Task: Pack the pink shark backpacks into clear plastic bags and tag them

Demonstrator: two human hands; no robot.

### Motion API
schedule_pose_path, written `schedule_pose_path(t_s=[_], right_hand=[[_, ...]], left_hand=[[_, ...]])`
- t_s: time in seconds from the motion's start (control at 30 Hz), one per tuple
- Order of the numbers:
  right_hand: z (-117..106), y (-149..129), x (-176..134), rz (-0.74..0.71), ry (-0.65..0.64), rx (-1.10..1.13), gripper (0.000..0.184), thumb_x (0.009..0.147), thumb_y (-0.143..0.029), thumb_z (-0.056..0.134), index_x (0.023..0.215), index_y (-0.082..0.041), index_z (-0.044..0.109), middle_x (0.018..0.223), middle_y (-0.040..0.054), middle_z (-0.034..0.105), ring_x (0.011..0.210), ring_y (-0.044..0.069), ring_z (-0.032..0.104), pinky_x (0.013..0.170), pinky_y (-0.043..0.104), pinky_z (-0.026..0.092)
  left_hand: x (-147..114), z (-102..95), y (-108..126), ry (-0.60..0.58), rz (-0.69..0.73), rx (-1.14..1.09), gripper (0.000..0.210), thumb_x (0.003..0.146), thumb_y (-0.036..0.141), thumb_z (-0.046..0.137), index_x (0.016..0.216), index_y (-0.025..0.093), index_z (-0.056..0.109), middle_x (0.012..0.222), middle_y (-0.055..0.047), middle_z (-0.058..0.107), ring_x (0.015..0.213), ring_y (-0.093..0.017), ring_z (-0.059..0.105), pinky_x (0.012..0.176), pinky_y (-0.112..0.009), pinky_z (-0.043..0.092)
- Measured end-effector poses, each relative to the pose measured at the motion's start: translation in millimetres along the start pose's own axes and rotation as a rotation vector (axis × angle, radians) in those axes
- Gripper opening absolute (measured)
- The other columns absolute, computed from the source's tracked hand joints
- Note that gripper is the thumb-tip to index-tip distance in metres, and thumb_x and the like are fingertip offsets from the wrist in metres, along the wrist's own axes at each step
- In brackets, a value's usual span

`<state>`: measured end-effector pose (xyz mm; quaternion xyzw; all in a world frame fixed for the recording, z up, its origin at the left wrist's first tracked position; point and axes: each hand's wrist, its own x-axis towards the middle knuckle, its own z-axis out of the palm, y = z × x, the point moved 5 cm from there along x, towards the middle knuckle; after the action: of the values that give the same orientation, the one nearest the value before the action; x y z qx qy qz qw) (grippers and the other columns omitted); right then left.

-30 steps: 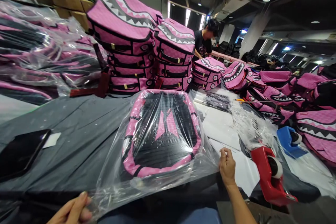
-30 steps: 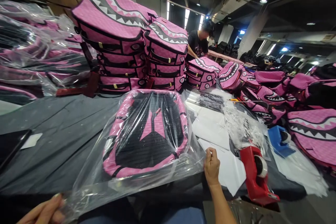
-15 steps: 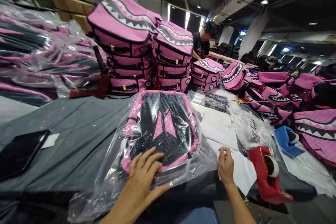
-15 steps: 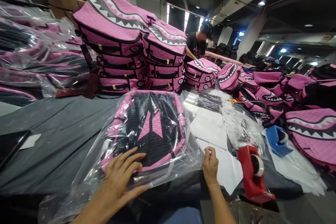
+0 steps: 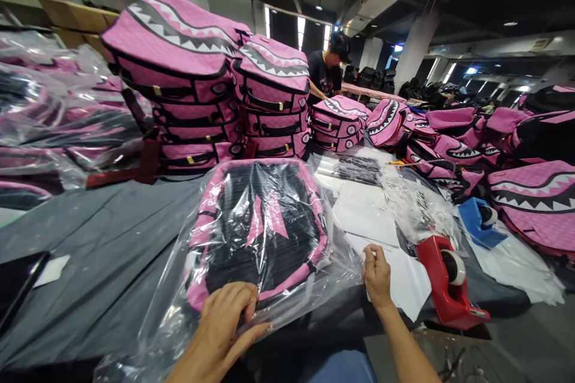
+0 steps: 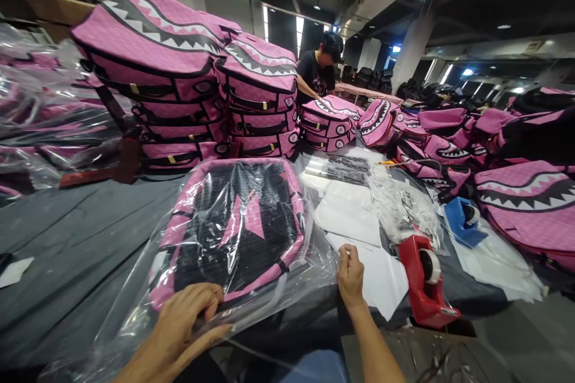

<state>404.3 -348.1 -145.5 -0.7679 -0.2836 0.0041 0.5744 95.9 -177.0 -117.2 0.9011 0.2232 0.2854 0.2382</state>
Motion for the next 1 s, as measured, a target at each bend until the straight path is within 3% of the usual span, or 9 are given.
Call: schedule_pose_path(t_s=[0.17,0.23,0.33,0.43,0.57,0.67,0.77,0.9,1.0], right_hand=[[0,-3,-1,-0.018,0.002,0.029,0.047,0.094,-0.068,0.044,0.088,-0.023,0.055,0.042,-0.0098,0.041,0.036,0.014,0.044,0.043,0.025,0.034],[0,-4,-1,-0.033,0.007,0.04,0.044,0.095,-0.065,0.045,0.088,-0.023,0.055,0.042,-0.0099,0.041,0.035,0.014,0.044,0.042,0.025,0.034],[-1,-2,-1,-0.048,0.011,0.048,0.042,0.096,-0.063,0.046,0.088,-0.023,0.055,0.043,-0.0096,0.042,0.035,0.013,0.043,0.041,0.024,0.034],[-1,0,-2,-0.051,0.026,0.042,0.044,0.097,-0.065,0.044,0.089,-0.023,0.055,0.042,-0.0103,0.04,0.035,0.013,0.042,0.042,0.024,0.034],[-6,-2,-2,-0.104,0.108,0.002,0.046,0.098,-0.066,0.04,0.086,-0.024,0.053,0.05,-0.0072,0.047,0.041,0.014,0.046,0.047,0.025,0.039],[-8,-6,2,-0.142,0.12,-0.055,0.046,0.099,-0.064,0.04,0.085,-0.023,0.055,0.055,-0.0051,0.049,0.045,0.014,0.046,0.05,0.026,0.039],[-1,-5,9,-0.109,0.064,-0.105,0.048,0.096,-0.066,0.043,0.085,-0.023,0.058,0.058,-0.0037,0.051,0.049,0.015,0.047,0.053,0.026,0.038],[16,3,19,-0.021,-0.06,-0.099,0.055,0.089,-0.075,0.048,0.072,-0.023,0.055,0.054,-0.0046,0.047,0.048,0.014,0.045,0.051,0.026,0.037],[6,6,22,0.018,-0.073,-0.08,0.058,0.088,-0.079,0.046,0.074,-0.023,0.056,0.053,-0.0042,0.051,0.043,0.015,0.048,0.047,0.026,0.04]], left_hand=[[-14,-3.3,-8,0.027,-0.055,0.025,0.047,0.091,0.068,0.056,0.118,0.029,0.059,0.08,0.002,0.064,0.08,-0.022,0.062,0.087,-0.039,0.045],[-16,-4.2,-11,0.056,0.008,0.078,0.042,0.092,0.066,0.057,0.111,0.029,0.062,0.08,0.002,0.068,0.075,-0.021,0.064,0.089,-0.04,0.044],[-14,-9.4,-9,0.116,0.215,0.176,0.021,0.097,0.046,0.058,0.088,0.029,0.065,0.075,0.006,0.071,0.068,-0.016,0.065,0.084,-0.036,0.042],[-10,-18.5,-1,0.156,0.336,0.182,0.018,0.101,0.032,0.053,0.09,0.03,0.068,0.077,0.007,0.074,0.071,-0.014,0.067,0.085,-0.036,0.04],[6,-25.5,-3,0.159,0.167,0.089,0.025,0.1,0.045,0.054,0.09,0.032,0.073,0.081,0.004,0.074,0.083,-0.019,0.067,0.092,-0.039,0.041],[20,-11.6,-26,-0.04,-0.096,-0.144,0.046,0.092,0.066,0.053,0.075,0.029,0.074,0.073,0.001,0.071,0.075,-0.02,0.066,0.075,-0.033,0.05],[24,5.7,-47,-0.199,-0.282,-0.294,0.055,0.086,0.073,0.052,0.067,0.026,0.073,0.067,-0.001,0.067,0.067,-0.02,0.064,0.064,-0.029,0.051],[26,15.1,-55,-0.252,-0.332,-0.286,0.057,0.084,0.075,0.052,0.063,0.026,0.072,0.066,-0.002,0.066,0.068,-0.021,0.064,0.065,-0.03,0.051],[31,12.7,-50,-0.265,-0.334,-0.27,0.058,0.083,0.076,0.051,0.062,0.027,0.073,0.065,-0.002,0.067,0.067,-0.021,0.065,0.065,-0.03,0.052]])
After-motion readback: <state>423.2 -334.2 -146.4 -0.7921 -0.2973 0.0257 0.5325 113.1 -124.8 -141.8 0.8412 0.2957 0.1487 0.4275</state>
